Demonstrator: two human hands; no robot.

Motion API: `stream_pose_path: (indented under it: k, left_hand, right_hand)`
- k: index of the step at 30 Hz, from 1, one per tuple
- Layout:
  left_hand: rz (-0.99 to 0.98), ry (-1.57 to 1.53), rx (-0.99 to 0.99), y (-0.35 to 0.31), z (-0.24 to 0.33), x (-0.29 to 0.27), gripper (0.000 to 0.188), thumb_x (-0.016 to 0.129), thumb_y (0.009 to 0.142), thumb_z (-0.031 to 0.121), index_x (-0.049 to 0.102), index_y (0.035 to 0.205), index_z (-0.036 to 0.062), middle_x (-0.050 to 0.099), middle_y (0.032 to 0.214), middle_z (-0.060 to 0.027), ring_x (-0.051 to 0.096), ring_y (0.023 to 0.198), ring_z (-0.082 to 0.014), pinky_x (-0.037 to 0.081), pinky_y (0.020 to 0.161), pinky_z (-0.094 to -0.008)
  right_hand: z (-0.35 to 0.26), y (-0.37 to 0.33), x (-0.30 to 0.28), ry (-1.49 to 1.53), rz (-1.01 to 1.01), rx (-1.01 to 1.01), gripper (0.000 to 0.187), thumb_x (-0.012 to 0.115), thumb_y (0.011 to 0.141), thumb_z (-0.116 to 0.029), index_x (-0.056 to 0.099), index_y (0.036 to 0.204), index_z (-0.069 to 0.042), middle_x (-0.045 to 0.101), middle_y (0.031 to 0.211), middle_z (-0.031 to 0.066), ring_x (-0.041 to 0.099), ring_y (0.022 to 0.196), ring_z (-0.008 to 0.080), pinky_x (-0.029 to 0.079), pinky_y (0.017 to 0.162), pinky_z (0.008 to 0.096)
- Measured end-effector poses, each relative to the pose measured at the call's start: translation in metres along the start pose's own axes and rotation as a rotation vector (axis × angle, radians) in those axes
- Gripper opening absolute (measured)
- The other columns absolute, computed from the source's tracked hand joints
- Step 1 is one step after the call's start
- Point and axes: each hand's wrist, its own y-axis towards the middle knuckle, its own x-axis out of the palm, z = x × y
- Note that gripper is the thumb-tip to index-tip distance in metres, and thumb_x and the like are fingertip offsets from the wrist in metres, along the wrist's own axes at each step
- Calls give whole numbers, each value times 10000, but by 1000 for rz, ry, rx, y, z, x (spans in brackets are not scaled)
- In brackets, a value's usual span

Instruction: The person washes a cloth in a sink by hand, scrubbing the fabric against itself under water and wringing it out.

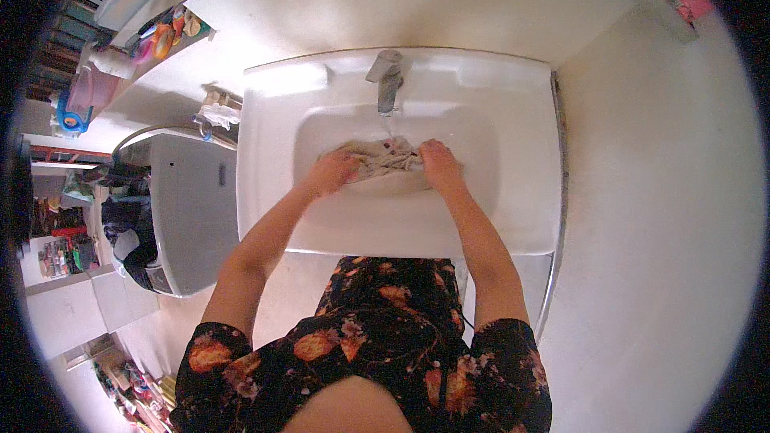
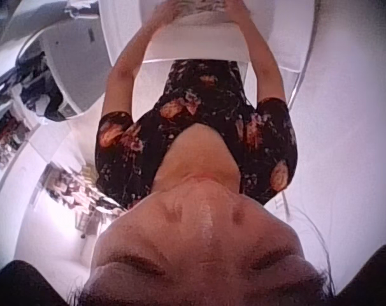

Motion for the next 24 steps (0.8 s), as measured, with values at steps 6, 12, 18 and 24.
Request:
stream_pose_path:
  k: [6, 12, 18, 24]
  left_hand:
    - [72, 297, -205, -28, 10, 10, 366, 527, 862, 187, 486, 1225, 164, 457, 1191, -191, 476, 1108, -370, 474, 826, -448]
    - [30, 20, -371, -35, -17, -25, 247, 583, 816, 149, 596, 1055, 87, 619, 1060, -157, 594, 945, -316, 469, 799, -426]
    - [260, -157, -14, -37, 39, -123, 185, 601, 807, 158, 630, 943, 36, 637, 781, -166, 612, 752, -327, 473, 709, -412]
    - [465, -361, -33, -38, 68, -170, 173, 639, 756, 164, 614, 807, 1, 598, 674, -163, 566, 604, -302, 457, 583, -377]
  right_hand:
    - [-7, -41, -13, -248, -313, 63, 157, 534, 799, -181, 620, 909, -109, 604, 854, 115, 599, 850, 292, 475, 741, 442]
    - [28, -52, -86, -225, -117, 161, 128, 536, 799, -142, 651, 842, -106, 624, 880, 106, 620, 808, 285, 494, 739, 388]
    - [-56, -7, -102, 560, 259, -241, 207, 638, 753, -90, 630, 958, -58, 628, 948, 104, 600, 942, 257, 472, 819, 350]
    - [-98, 16, -85, 591, -329, -89, 385, 620, 822, -341, 607, 1005, -2, 644, 807, 174, 633, 774, 303, 485, 721, 383]
